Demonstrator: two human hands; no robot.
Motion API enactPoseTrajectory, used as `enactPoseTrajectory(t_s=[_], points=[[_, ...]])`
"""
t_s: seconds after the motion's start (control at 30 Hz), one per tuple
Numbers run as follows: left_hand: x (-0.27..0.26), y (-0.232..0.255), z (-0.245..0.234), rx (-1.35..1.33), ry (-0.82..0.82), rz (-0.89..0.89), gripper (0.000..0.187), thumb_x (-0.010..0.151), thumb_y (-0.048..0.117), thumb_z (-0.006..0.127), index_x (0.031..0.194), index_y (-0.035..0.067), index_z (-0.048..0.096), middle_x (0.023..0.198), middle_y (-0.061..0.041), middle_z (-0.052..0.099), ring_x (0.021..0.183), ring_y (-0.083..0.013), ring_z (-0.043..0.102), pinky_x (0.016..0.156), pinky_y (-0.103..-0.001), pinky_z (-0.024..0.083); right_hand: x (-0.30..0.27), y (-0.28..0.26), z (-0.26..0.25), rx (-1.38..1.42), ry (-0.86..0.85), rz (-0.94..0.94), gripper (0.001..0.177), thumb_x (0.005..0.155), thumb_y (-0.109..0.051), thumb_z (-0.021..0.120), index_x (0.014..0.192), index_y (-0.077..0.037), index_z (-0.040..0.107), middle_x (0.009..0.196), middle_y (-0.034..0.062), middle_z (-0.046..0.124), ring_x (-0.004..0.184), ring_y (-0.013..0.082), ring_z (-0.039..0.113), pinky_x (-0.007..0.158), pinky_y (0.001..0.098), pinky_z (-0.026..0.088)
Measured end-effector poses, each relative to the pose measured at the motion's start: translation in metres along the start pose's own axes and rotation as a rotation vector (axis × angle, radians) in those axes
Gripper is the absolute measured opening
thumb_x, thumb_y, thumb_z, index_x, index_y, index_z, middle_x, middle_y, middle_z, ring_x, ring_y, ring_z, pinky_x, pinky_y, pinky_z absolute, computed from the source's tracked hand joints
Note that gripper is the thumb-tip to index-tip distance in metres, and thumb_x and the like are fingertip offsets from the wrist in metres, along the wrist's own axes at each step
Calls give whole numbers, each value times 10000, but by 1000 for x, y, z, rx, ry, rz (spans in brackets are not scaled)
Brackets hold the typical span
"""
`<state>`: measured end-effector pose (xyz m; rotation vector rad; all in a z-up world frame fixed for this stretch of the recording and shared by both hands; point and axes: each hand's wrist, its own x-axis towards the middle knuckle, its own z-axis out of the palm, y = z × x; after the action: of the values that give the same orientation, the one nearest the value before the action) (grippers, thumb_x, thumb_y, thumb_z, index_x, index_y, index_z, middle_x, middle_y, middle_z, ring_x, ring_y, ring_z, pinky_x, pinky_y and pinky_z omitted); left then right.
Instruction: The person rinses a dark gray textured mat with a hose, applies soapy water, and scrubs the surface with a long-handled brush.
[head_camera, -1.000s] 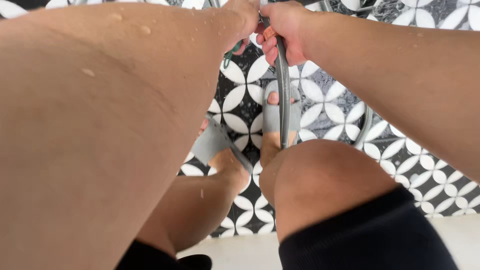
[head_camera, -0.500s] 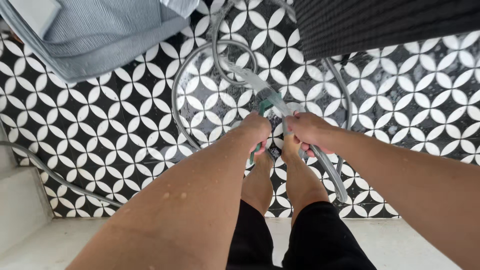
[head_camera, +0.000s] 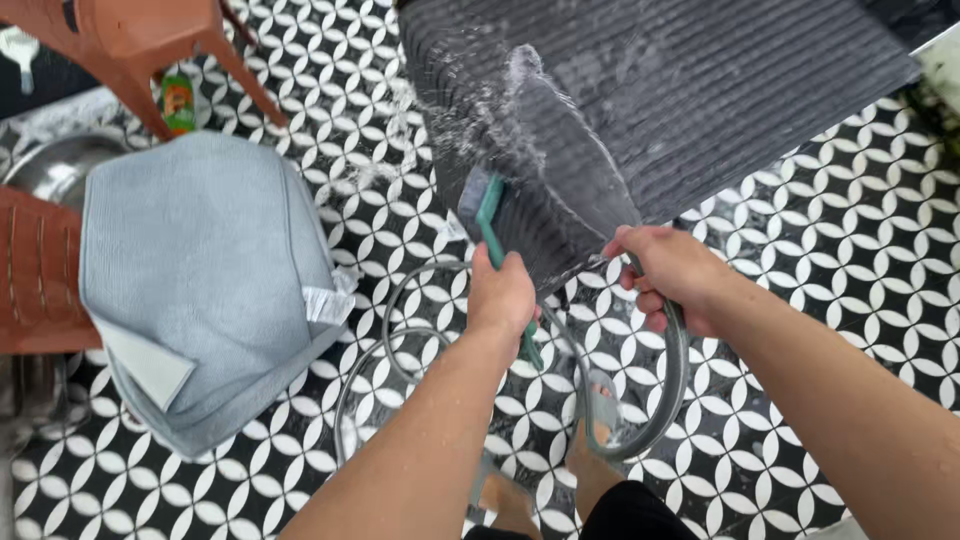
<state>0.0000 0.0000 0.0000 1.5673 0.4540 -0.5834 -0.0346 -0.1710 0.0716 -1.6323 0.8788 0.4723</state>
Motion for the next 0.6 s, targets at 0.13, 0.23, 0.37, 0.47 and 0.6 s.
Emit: enactPoseTrajectory(t_s=[0.13,0.23,0.37,0.47,0.6], points=[[-23,32,22,-2,67,-69,651,977,197,424,1594,160,221,942,-142,627,620,-206,537,604,-392,492,5,-10,-62,48,16,-18,348,1009,-306,432,1184,-47,586,761,54,465,466,123,352,377,322,345],[-34,45,33,58,142,-41,637,978,240,428,1590,204,255,1049,-160,657,740,-262,588,715,-431,524,20,-13,-112,66,16,-14,344,1000,-288,434,1182,-42,590,757,57,458,462,120,340,376,325,331],[-38,61,83,276,283,121,661,986,308,429,1596,228,186,1337,-108,600,1125,-258,658,982,-407,492,51,-9,-173,53,-24,9,396,1042,-390,456,1177,-44,595,779,71,479,469,132,339,382,343,334],[-27,75,148,393,193,145,666,974,345,432,1600,280,216,1442,-113,581,1315,-292,582,1119,-403,413,83,-4,-221,84,-11,-9,287,990,-262,469,1184,-84,584,804,61,483,495,126,373,398,332,339],[-9,91,231,479,29,197,610,981,402,424,1571,306,303,1422,-103,604,1307,-274,596,1115,-412,420,118,2,-281,112,85,-47,285,1004,-276,470,1163,-76,595,817,45,471,508,132,373,404,329,354]])
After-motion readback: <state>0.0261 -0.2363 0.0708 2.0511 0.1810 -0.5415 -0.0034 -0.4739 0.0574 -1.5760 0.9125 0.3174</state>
